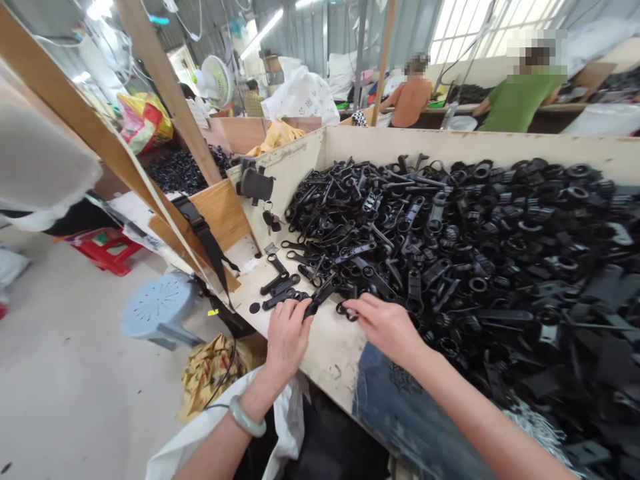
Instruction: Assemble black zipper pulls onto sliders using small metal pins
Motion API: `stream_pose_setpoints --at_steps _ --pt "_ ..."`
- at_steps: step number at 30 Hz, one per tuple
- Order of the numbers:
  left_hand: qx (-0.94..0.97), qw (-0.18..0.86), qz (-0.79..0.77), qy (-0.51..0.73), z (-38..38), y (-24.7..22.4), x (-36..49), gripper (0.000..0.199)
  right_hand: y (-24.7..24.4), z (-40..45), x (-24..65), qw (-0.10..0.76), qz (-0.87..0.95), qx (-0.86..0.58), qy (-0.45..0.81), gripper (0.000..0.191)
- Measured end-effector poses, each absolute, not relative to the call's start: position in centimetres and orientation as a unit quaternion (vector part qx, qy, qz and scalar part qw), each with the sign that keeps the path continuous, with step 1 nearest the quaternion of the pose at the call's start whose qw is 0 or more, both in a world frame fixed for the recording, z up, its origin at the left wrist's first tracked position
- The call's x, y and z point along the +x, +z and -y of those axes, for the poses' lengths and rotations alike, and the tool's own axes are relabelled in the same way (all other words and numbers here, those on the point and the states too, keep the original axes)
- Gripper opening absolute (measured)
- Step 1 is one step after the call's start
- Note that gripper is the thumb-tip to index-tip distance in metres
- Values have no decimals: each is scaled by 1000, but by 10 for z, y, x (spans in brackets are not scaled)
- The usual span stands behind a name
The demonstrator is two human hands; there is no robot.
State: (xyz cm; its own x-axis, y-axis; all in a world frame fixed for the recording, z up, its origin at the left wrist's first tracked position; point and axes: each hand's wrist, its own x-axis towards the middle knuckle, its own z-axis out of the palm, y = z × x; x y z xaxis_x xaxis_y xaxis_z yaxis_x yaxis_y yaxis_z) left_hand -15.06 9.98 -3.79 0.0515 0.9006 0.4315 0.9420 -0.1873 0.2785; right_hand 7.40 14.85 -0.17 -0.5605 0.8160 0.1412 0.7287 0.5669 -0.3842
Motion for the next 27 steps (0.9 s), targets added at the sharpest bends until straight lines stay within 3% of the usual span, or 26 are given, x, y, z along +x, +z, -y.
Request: stream_pose_setpoints --at_steps 4,6,9,18,22,27 --pt "-732 62 647 -204 -122 -22 -143 43 7 -115 129 383 710 -522 277 29" --pt "-761 52 628 -154 -141 -15 -136 45 8 -88 149 434 641 -544 325 30" --pt "-791 4 596 -141 -171 -13 -122 38 5 -48 167 439 602 -576 337 29" --pt "-795 -98 554 -228 -189 -20 -68 47 -18 11 187 420 548 -634 350 31" --pt "-751 -144 551 -334 -169 -29 -47 44 -16 23 184 415 493 -613 458 35" --pt "-729 -116 567 -366 -147 -35 -38 48 -16 19 182 432 338 -572 610 46"
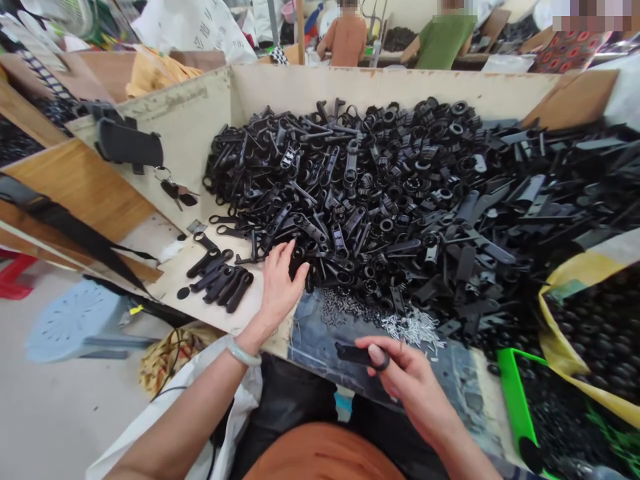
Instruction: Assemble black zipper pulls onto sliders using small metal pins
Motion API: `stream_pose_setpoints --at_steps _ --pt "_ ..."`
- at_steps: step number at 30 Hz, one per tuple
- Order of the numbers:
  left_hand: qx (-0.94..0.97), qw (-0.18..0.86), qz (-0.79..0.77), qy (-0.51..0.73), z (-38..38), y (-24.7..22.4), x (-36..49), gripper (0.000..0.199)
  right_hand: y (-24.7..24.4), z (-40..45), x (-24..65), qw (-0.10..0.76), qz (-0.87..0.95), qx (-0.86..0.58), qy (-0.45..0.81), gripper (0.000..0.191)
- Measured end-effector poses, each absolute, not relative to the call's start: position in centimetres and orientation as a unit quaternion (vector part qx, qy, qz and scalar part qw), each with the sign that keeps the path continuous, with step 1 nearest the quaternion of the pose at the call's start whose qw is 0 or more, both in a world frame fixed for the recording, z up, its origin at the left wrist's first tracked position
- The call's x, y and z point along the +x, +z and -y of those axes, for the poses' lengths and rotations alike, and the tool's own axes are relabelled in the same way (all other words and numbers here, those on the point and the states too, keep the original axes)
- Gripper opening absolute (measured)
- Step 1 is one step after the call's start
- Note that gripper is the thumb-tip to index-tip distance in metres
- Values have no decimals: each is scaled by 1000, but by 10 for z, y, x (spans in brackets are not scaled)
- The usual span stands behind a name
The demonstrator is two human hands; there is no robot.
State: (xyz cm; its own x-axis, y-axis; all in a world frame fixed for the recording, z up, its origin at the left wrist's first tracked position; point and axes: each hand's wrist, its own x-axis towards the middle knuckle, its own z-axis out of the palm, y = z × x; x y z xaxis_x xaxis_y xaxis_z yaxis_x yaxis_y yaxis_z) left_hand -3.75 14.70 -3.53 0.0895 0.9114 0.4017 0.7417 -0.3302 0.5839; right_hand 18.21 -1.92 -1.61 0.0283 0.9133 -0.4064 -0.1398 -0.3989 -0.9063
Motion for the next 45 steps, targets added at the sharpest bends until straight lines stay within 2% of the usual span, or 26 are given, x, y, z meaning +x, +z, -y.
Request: stream_pose_setpoints --at_steps 3,5,8,11,14,18,21,24,26,28,31,35,37,40,42,45 --pt "725 103 -564 382 -122 -24 -34 46 -20 8 180 442 252 -541 670 48" --pt "742 156 -518 396 -96 -12 -29 44 -19 0 176 445 235 -518 692 46" --pt "757 411 -414 294 -57 3 -20 54 -12 -8 168 438 269 -489 704 46" --pt "596 664 -408 194 -36 8 -17 70 -4 -13 172 406 359 -479 691 51" --pt "433 768 -423 211 -39 4 -25 79 0 -21 186 375 491 -520 590 53" --pt "326 776 -466 273 -48 0 -36 43 -7 -41 188 322 656 -619 288 31" --pt "298 787 -448 301 -47 1 -33 41 -16 -58 170 207 730 -638 127 29" --pt "286 797 -429 314 -44 1 -28 45 -22 -69 158 124 739 -660 51 27" --pt "273 803 -424 316 -42 1 -28 46 -22 -69 161 146 739 -656 51 29" --pt "264 809 -423 313 -41 0 -30 45 -20 -64 171 221 731 -640 84 30" --pt "260 813 -421 307 -39 0 -32 44 -17 -43 188 323 682 -627 196 31" --pt "274 819 -415 286 -30 -1 -24 44 -17 -8 188 386 540 -651 368 37" --pt "292 820 -413 270 -24 -2 -18 43 -19 4 180 414 499 -647 401 40" --pt "337 807 -407 262 -17 -4 -8 38 -21 14 168 436 554 -619 346 34" --pt "360 795 -409 269 -13 -5 -4 39 -22 18 165 424 618 -601 279 27" --pt "358 792 -414 272 -10 -3 1 41 -23 22 166 396 666 -596 211 29"
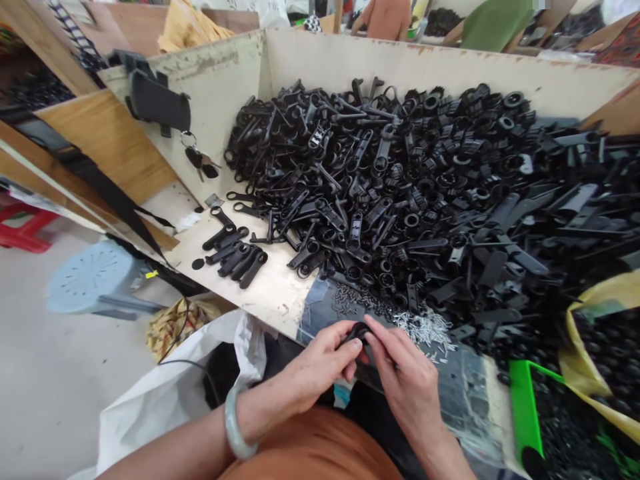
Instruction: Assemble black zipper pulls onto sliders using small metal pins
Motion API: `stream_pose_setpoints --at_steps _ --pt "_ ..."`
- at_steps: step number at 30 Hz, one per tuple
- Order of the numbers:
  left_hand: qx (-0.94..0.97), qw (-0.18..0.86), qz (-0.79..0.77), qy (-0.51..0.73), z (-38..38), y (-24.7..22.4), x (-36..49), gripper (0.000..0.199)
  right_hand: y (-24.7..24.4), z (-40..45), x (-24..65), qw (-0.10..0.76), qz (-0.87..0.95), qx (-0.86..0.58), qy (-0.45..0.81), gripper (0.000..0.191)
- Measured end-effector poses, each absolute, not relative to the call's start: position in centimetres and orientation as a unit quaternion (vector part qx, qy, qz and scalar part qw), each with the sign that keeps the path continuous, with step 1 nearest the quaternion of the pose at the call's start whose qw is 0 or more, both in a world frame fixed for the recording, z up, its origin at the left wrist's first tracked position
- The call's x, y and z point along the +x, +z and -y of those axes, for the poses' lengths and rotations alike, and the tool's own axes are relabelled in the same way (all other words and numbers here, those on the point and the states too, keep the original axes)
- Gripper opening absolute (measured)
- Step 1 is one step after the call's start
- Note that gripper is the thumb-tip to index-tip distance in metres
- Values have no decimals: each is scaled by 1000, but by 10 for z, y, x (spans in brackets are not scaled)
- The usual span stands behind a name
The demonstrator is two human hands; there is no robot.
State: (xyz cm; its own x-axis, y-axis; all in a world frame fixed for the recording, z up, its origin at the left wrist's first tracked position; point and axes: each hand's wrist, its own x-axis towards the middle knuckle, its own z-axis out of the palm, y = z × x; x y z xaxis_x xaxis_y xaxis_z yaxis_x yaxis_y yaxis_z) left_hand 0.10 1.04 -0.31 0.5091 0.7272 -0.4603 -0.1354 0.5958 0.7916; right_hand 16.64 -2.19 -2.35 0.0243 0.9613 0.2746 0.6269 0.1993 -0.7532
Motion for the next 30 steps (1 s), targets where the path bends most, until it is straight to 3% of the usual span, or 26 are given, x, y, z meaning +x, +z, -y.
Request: stream_pose_setpoints --at_steps 4,12,30 --pt "353 793 -408 281 -8 2 3 34 -23 26 171 408 654 -599 215 26" --pt "361 802 -400 257 -7 7 3 36 -27 31 178 483 450 -644 386 26" --pt "398 775 -432 233 -2 12 7 25 -37 44 147 539 414 -660 319 27"
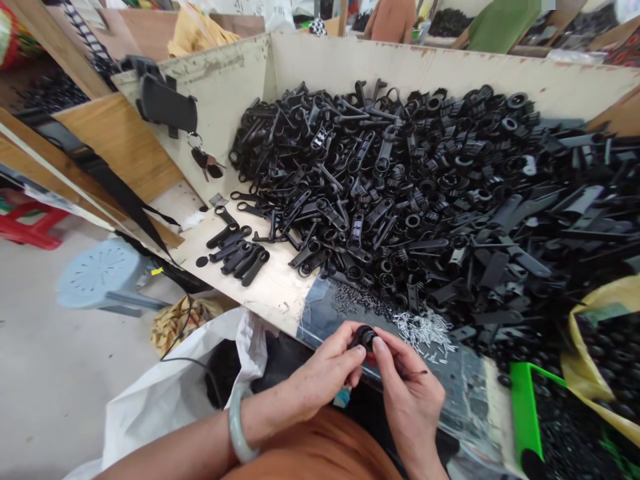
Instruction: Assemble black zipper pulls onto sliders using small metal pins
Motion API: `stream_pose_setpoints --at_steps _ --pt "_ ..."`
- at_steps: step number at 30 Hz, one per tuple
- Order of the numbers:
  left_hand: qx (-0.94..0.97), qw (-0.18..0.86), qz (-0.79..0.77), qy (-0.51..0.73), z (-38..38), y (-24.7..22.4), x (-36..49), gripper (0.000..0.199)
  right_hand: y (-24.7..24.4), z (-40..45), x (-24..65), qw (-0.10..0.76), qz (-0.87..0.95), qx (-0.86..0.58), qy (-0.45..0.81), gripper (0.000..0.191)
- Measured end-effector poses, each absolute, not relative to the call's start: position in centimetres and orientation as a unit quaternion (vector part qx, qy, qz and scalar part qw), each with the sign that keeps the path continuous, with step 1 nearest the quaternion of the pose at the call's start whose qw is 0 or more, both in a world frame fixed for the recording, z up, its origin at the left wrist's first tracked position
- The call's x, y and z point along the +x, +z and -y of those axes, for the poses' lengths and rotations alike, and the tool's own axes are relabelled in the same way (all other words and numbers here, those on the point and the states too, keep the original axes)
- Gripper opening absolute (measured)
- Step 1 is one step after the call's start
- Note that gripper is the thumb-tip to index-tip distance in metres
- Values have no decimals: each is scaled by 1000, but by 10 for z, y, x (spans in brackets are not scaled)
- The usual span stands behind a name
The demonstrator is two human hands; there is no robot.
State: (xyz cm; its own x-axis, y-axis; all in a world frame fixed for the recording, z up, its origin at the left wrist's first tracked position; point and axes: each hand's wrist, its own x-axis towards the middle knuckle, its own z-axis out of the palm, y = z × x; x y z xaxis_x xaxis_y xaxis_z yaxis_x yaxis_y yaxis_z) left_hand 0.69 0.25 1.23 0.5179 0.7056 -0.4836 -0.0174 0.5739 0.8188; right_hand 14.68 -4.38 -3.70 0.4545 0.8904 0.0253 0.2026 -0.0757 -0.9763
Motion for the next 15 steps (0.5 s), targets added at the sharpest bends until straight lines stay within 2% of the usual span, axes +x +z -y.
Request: stream_pose_setpoints --at_steps 3,9,15 --pt "448 750 -434 219 -3 14 6 24 -40 45 146 536 429 -664 295 25" --pt "598 616 -448 249 0 1 4 18 -46 49 145 550 448 -646 283 20" --pt "658 560 -442 243 4 -1 7 25 -49 53 139 576 434 -625 299 18"
